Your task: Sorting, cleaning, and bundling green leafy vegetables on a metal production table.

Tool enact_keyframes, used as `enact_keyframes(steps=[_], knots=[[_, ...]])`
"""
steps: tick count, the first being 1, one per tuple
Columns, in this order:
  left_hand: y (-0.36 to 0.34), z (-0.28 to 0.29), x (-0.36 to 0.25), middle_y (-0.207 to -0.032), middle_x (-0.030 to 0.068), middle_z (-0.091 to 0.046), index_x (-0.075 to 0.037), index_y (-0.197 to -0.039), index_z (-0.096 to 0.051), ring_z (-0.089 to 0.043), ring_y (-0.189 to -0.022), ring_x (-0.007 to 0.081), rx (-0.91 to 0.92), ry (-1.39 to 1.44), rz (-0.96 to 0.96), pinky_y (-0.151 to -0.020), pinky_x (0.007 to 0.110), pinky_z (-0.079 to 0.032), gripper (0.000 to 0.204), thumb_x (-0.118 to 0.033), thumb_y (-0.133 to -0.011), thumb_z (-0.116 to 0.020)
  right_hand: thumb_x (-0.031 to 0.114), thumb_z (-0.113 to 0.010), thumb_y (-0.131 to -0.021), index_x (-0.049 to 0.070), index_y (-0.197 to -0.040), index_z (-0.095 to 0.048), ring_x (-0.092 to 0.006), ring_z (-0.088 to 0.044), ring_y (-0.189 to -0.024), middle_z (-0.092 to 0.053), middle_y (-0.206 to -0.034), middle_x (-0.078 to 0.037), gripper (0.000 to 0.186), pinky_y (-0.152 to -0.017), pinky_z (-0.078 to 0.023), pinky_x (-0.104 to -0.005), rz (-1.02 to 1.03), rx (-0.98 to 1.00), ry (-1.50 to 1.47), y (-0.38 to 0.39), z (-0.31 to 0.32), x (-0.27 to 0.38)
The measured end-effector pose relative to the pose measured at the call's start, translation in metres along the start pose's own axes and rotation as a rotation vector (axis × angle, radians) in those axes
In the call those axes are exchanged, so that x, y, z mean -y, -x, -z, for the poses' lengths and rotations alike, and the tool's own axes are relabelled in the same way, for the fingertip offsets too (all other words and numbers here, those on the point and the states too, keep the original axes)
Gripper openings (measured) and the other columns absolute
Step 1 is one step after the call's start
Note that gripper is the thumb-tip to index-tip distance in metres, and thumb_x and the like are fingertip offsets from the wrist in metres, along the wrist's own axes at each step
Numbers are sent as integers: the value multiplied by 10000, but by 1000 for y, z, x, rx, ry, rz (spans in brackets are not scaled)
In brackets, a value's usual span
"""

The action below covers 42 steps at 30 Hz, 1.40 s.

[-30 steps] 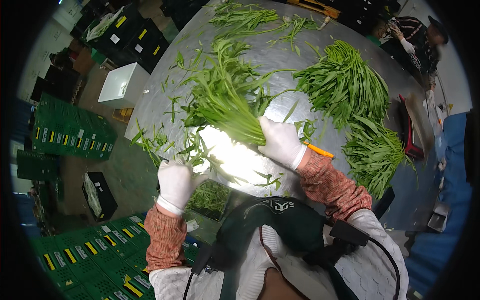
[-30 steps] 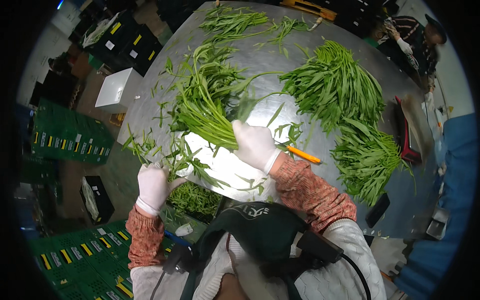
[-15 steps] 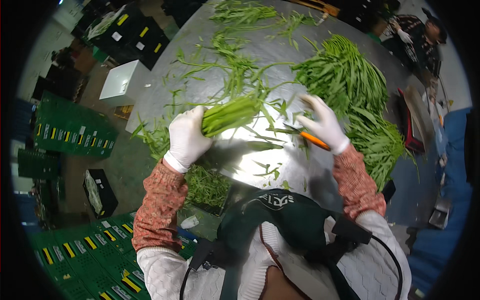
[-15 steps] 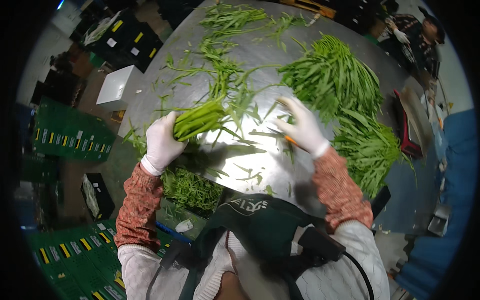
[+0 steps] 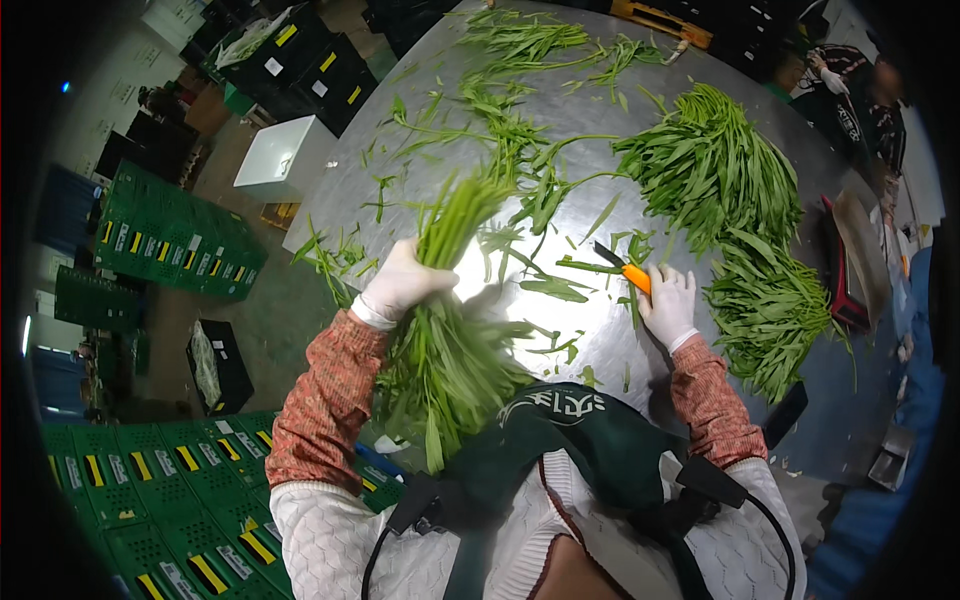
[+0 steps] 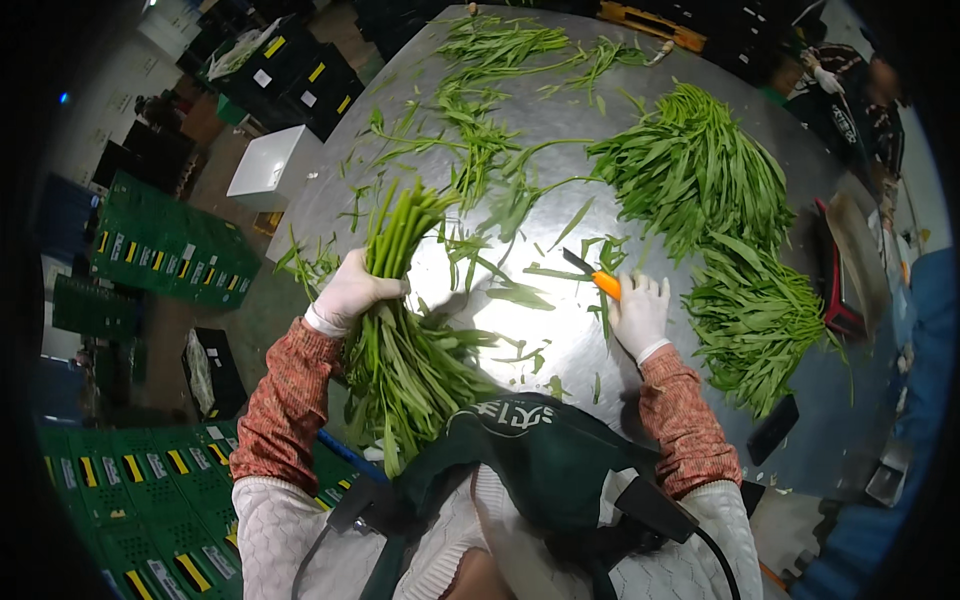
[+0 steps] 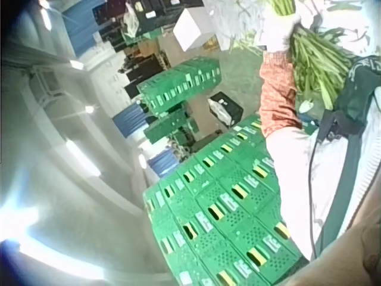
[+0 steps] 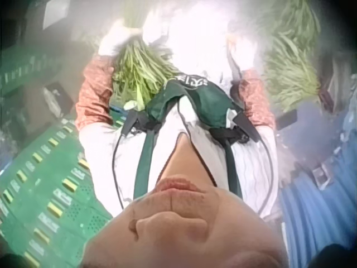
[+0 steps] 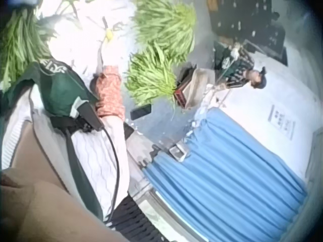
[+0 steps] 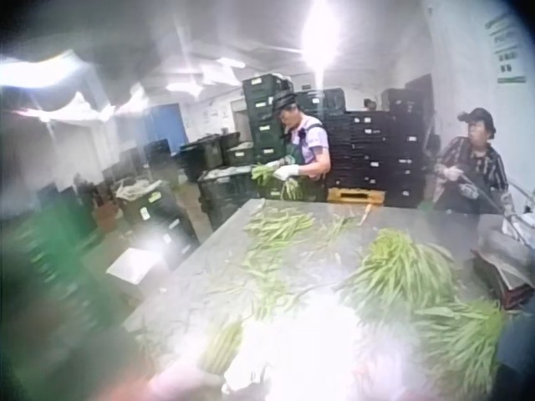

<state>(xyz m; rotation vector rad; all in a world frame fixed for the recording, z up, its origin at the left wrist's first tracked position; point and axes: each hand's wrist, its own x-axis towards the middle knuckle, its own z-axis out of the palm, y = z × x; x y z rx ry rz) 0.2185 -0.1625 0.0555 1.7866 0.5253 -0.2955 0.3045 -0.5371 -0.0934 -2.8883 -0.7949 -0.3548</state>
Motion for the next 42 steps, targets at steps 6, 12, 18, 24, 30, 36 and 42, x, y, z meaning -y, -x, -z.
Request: enact_keyframes(steps=[6, 12, 18, 24, 30, 36, 42], knots=[[-16, -52, -6, -793, 211, -653, 1, -909, -583, -646, -773, 368, -362, -658, -396, -712, 424, -520, 420, -281, -634, -731, 283, -679, -853, -37, -1417, -248, -208, -534, -1124, -534, -1222, -191, 778, -923, -453, -327, -276, 380, -1633, -57, 63, 105], [-38, -66, -8, -1031, 209, -634, 33, -1203, -477, -632, -946, 304, 9, -572, -370, -835, 363, -492, 802, -395, -621, -825, 173, -582, -925, -9, -1243, -459, -166, -585, -1005, -583, -1139, -92, 387, -854, -477, -305, -534, 279, -2237, -94, 31, 161], [-65, -41, 4, -1165, 123, -583, 61, -1300, -442, -570, -1024, 158, 323, 0, -171, -899, 286, -466, 666, -137, -758, -774, 119, -451, -960, -37, -1213, -475, -236, -588, -1063, -585, -1167, -144, 299, -924, -483, -372, -477, 359, -2795, -92, 7, 141], [-92, -31, 13, -1013, 87, -658, 27, -1184, -553, -641, -850, 138, 372, 355, 53, -788, 262, -525, 415, -46, -800, -690, 116, -392, -928, -60, -1222, -460, -274, -561, -1105, -575, -1190, -171, 349, -1001, -420, -413, -483, 402, -2964, -84, -4, 127], [-103, -30, 9, -969, 68, -655, 26, -1183, -547, -638, -792, 136, 437, 333, 86, -731, 267, -532, 460, -75, -770, -723, 144, -368, -925, -48, -1243, -449, -297, -536, -1132, -561, -1218, -179, 380, -1020, -389, -437, -648, 380, -3004, -78, -12, 112], [-118, -46, 19, -1088, 83, -624, 24, -1282, -462, -624, -912, 157, 298, 168, -9, -829, 294, -510, 581, -91, -784, -736, 157, -367, -935, -40, -1233, -468, -279, -540, -1124, -569, -1214, -165, 371, -1023, -384, -411, -518, 447, -3055, -77, -17, 117], [-103, -65, 5, -958, 69, -680, 2, -1111, -614, -646, -825, 148, 414, 221, 50, -778, 278, -514, 377, -109, -771, -731, 186, -373, -956, -19, -1217, -500, -236, -582, -1040, -612, -1150, -130, 355, -975, -425, -377, -481, 440, -2979, -77, -10, 122]])
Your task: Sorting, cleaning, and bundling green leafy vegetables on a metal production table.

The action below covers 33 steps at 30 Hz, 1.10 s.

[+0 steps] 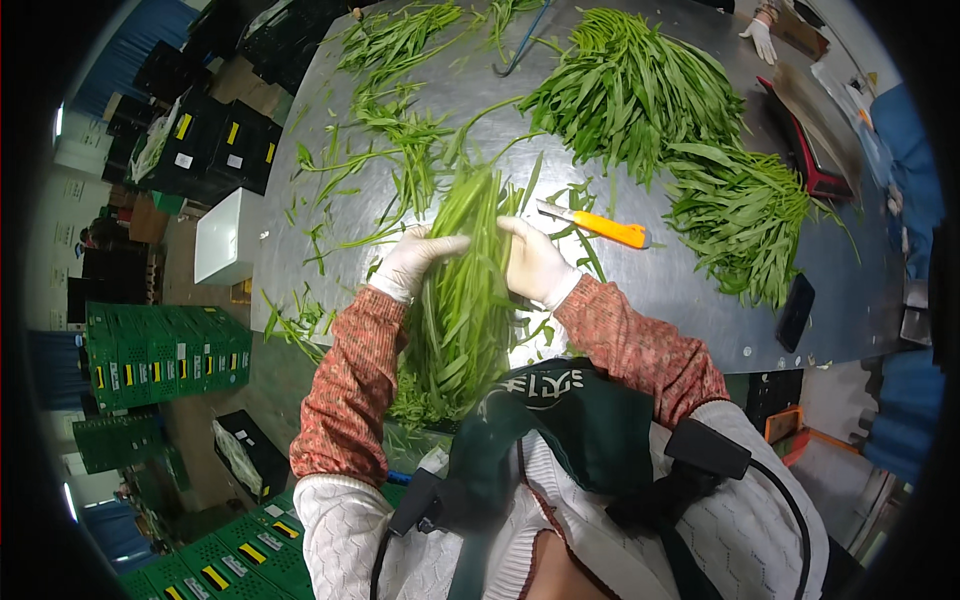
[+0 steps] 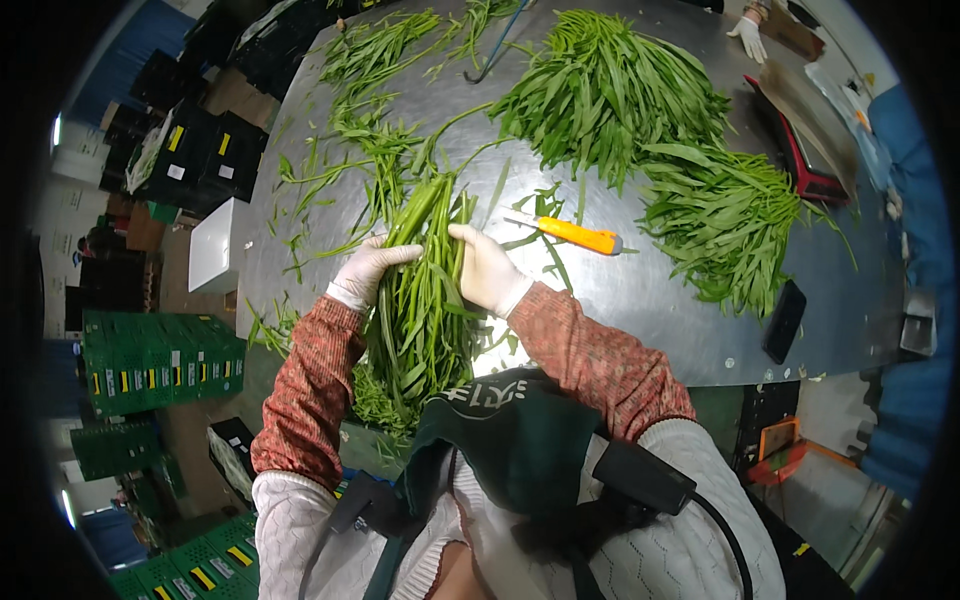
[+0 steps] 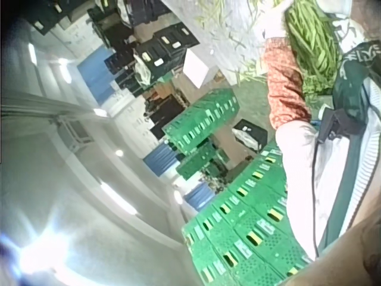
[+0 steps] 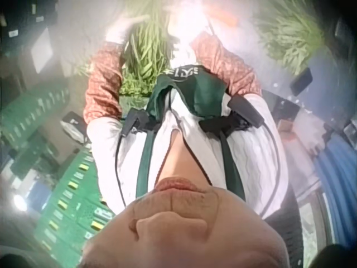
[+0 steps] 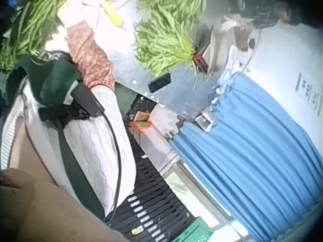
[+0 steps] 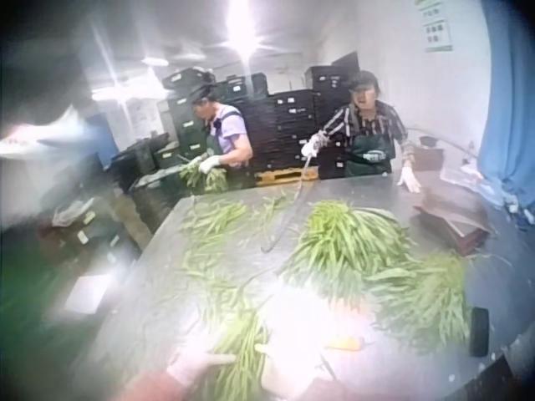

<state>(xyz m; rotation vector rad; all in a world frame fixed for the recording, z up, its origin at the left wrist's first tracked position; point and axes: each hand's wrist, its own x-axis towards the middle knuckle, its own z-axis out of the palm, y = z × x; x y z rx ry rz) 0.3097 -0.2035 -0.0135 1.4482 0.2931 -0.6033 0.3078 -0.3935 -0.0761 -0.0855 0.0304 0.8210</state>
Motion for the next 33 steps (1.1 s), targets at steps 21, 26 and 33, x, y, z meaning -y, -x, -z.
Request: enact_keyframes(steps=[21, 26, 33], knots=[[6, -1, 0, -961, 77, -679, -7, -1102, -616, -658, -813, 173, 3, 57, 39, -772, 304, -540, 382, -53, -746, -747, 75, -549, -879, 47, -1318, -417, -190, -544, -1111, -541, -1219, -84, 459, -954, -450, -348, 6, -100, 344, 20, -9, -3], [-1, 20, 3, -955, 76, -682, -7, -1063, -631, -661, -819, 181, -30, 123, 137, -770, 303, -536, 325, -32, -751, -715, 27, -579, -850, -1, -1320, -396, -174, -535, -1121, -533, -1239, -89, 506, -968, -432, -324, -2, -203, 503, 23, -5, -9], [0, 27, 3, -906, 80, -686, -1, -1013, -642, -665, -762, 181, -42, 138, 133, -724, 311, -556, 259, -19, -758, -686, 84, -639, -852, 13, -1248, -487, -135, -545, -1068, -582, -1145, -51, 429, -940, -422, -277, -55, -147, 556, 26, -4, -10]])
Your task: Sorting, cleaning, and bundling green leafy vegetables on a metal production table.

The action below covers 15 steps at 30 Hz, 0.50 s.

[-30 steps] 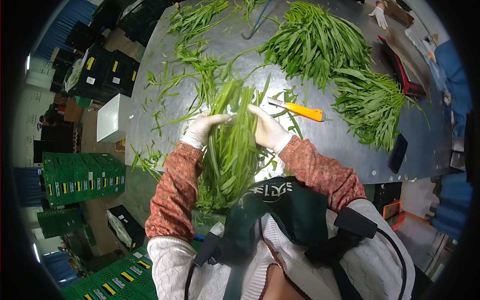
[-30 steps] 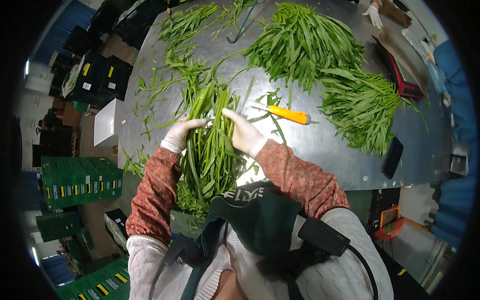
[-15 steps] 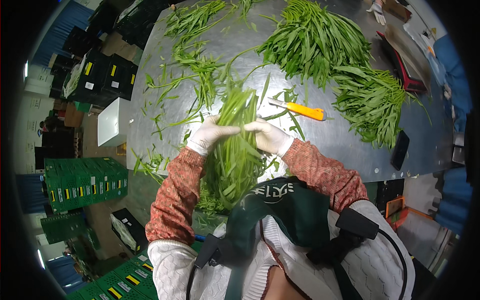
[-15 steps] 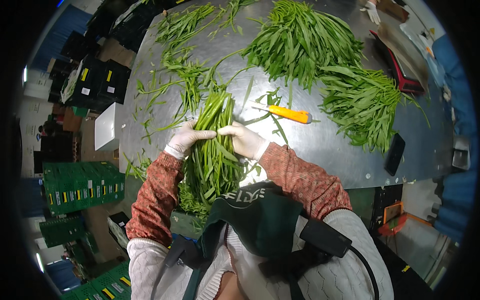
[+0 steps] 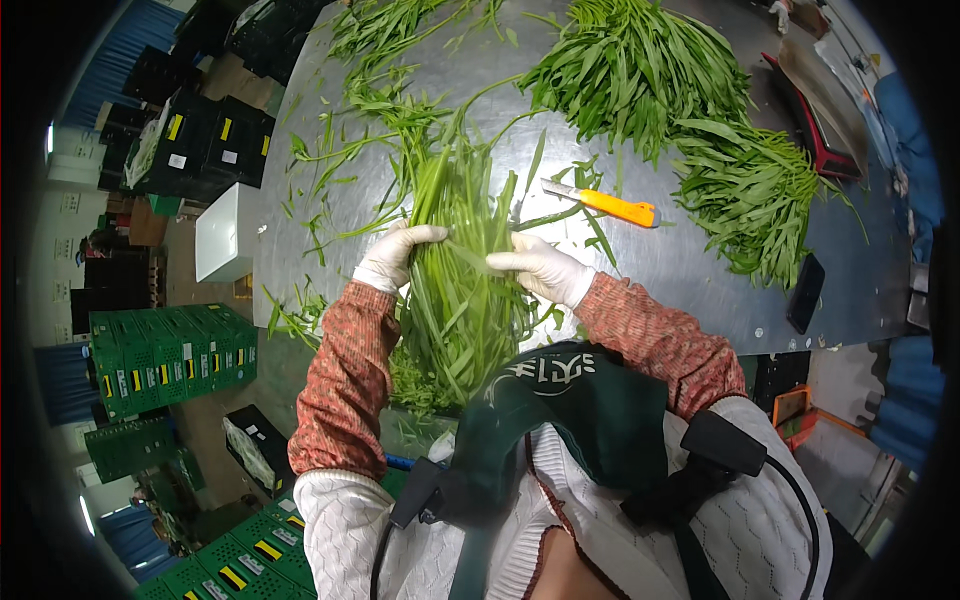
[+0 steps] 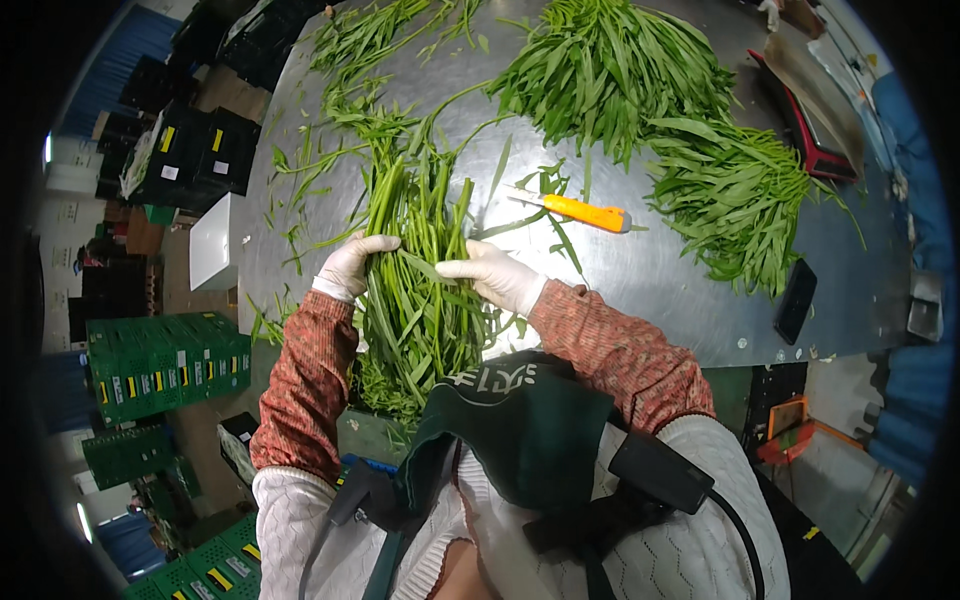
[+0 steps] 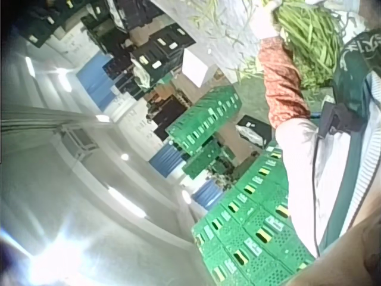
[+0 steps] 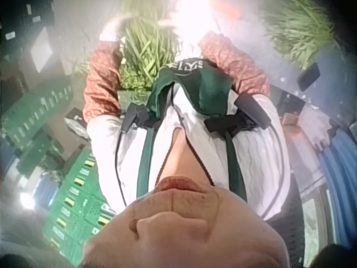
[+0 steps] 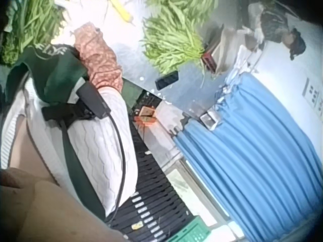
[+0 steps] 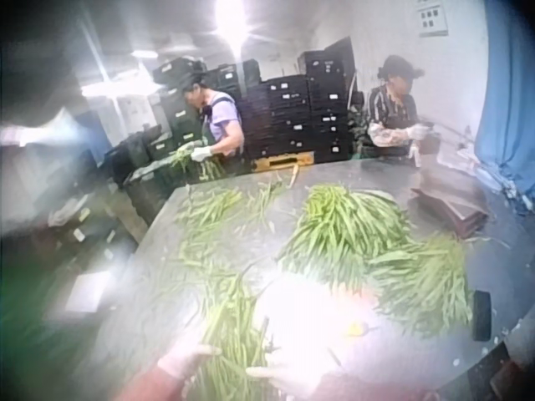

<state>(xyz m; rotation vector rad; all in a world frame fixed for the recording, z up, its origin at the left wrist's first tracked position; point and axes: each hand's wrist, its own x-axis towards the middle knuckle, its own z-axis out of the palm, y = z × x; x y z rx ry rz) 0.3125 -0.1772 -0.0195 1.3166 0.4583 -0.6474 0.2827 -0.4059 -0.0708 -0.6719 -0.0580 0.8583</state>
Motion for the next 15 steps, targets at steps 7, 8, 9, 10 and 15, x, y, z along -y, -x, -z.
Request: enact_keyframes(steps=[7, 8, 9, 10, 15], knots=[[3, -6, 4, -926, 93, -684, 12, -1025, -630, -663, -780, 187, 26, -11, -22, -758, 316, -548, 269, -17, -762, -675, 119, -658, -842, 27, -1134, -578, -90, -578, -883, -627, -1031, -30, 316, -778, -465, -252, 59, -202, 108, -6, -13, -16], [5, -7, 2, -912, 97, -684, 10, -1014, -627, -664, -776, 192, 19, -17, -29, -761, 317, -551, 255, -14, -764, -670, 112, -651, -836, 22, -1093, -597, -96, -583, -850, -636, -987, -32, 277, -760, -468, -252, 76, -193, 77, -8, -10, -18], [4, -4, 2, -912, 97, -684, 10, -1014, -627, -664, -776, 192, 18, -18, -29, -761, 317, -551, 255, -14, -764, -670, 105, -644, -831, 18, -1052, -616, -102, -588, -817, -645, -943, -35, 239, -743, -471, -251, 93, -185, 46, -10, -6, -21], [1, 2, 1, -903, 100, -685, 15, -1008, -628, -665, -776, 192, 29, -22, -37, -763, 316, -550, 252, -10, -760, -667, 107, -632, -823, 1, -1032, -627, -112, -595, -805, -652, -915, -44, 234, -736, -470, -249, 119, -200, 81, -11, 0, -22], [-4, 15, -2, -920, 128, -691, 18, -1048, -627, -668, -818, 209, 19, 9, -40, -804, 332, -540, 286, -31, -769, -663, 266, -681, -820, -38, -1017, -634, -126, -574, -733, -646, -876, -41, 365, -658, -452, -274, 69, -346, 251, -12, 11, -9]])
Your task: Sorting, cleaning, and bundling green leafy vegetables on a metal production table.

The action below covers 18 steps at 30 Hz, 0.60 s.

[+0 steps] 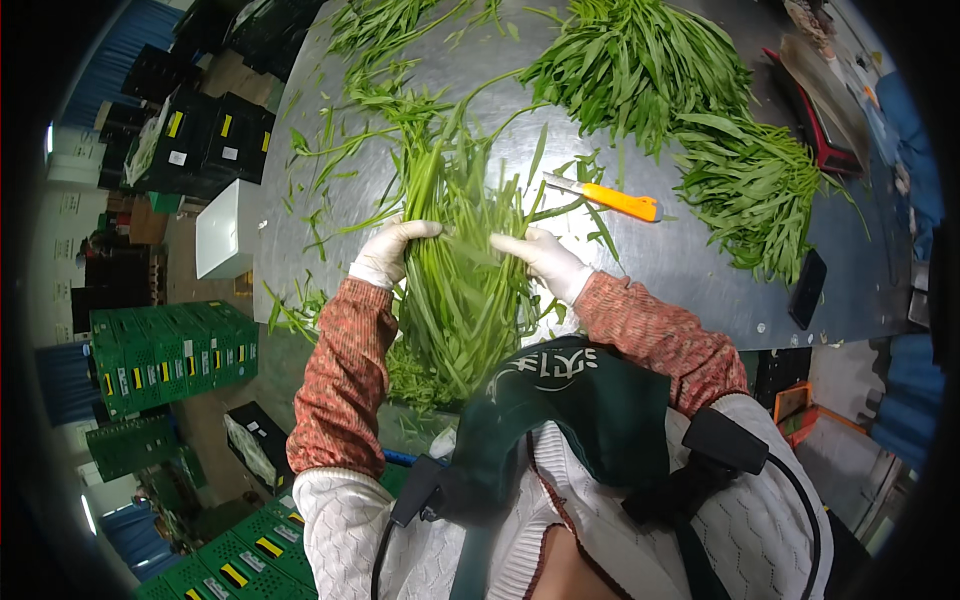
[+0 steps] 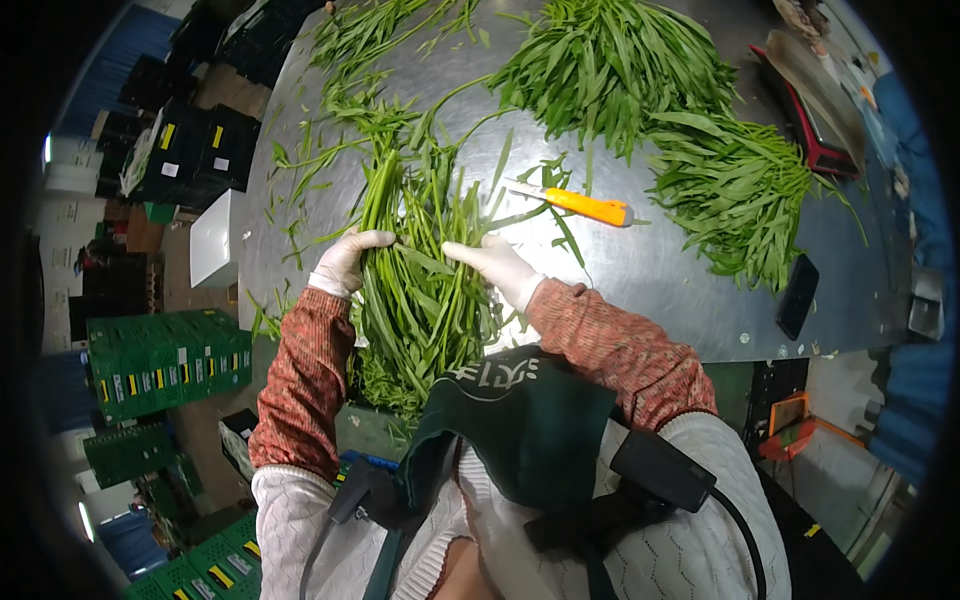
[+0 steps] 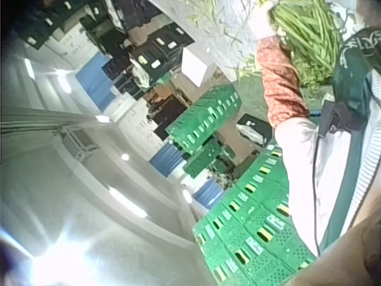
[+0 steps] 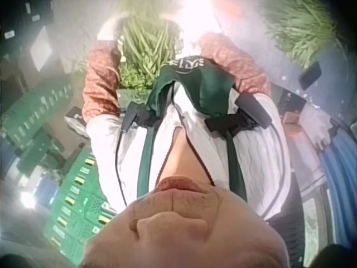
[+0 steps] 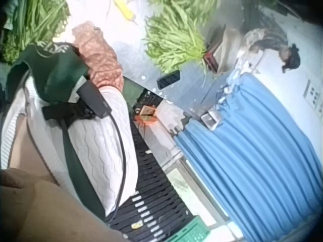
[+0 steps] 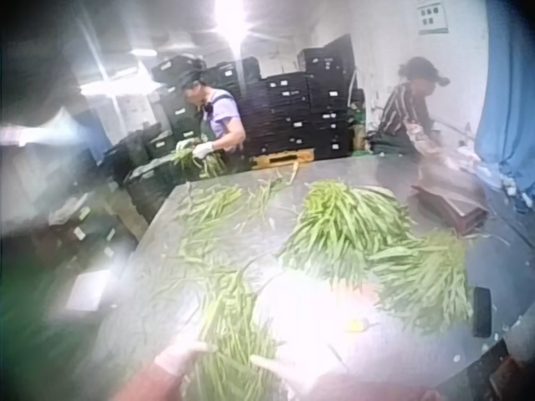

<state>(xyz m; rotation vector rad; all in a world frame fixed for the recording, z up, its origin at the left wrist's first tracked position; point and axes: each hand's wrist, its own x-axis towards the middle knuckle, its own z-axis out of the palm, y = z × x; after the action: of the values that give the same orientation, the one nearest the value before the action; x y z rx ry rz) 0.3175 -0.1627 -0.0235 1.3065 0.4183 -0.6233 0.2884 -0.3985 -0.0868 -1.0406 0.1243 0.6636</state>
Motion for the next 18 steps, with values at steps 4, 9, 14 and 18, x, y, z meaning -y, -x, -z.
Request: enact_keyframes(steps=[4, 9, 14, 18], knots=[[-4, 6, -3, -960, 142, -688, 3, -995, -671, -659, -868, 222, -78, -55, 52, -838, 345, -524, 237, -53, -765, -674, 388, -684, -808, -3, -678, -652, -99, -553, -525, -611, -563, -70, 414, -507, -436, -286, 173, -292, 1135, 14, 11, 46], [-2, -6, 12, -982, 114, -678, 25, -1029, -636, -628, -932, 209, 2, -112, -7, -931, 320, -444, 343, -106, -727, -734, 437, -679, -776, 93, -830, -671, -252, -638, -622, -648, -659, -91, 349, -587, -493, -348, 392, -324, 1053, 13, -17, 52], [9, -21, 11, -962, 79, -669, 20, -1065, -618, -615, -882, 169, 38, -159, -31, -868, 282, -453, 340, -57, -743, -698, 409, -657, -795, 65, -812, -651, -246, -634, -625, -644, -667, -102, 345, -597, -490, -349, 312, -220, 1129, -7, -18, 22], [8, -12, 12, -980, 82, -665, 16, -1077, -614, -615, -896, 178, -5, -128, -29, -862, 291, -460, 352, -53, -741, -696, 278, -602, -867, 29, -817, -606, -133, -586, -543, -635, -657, -56, 253, -518, -456, -270, 230, -80, 503, -2, -12, 20]])
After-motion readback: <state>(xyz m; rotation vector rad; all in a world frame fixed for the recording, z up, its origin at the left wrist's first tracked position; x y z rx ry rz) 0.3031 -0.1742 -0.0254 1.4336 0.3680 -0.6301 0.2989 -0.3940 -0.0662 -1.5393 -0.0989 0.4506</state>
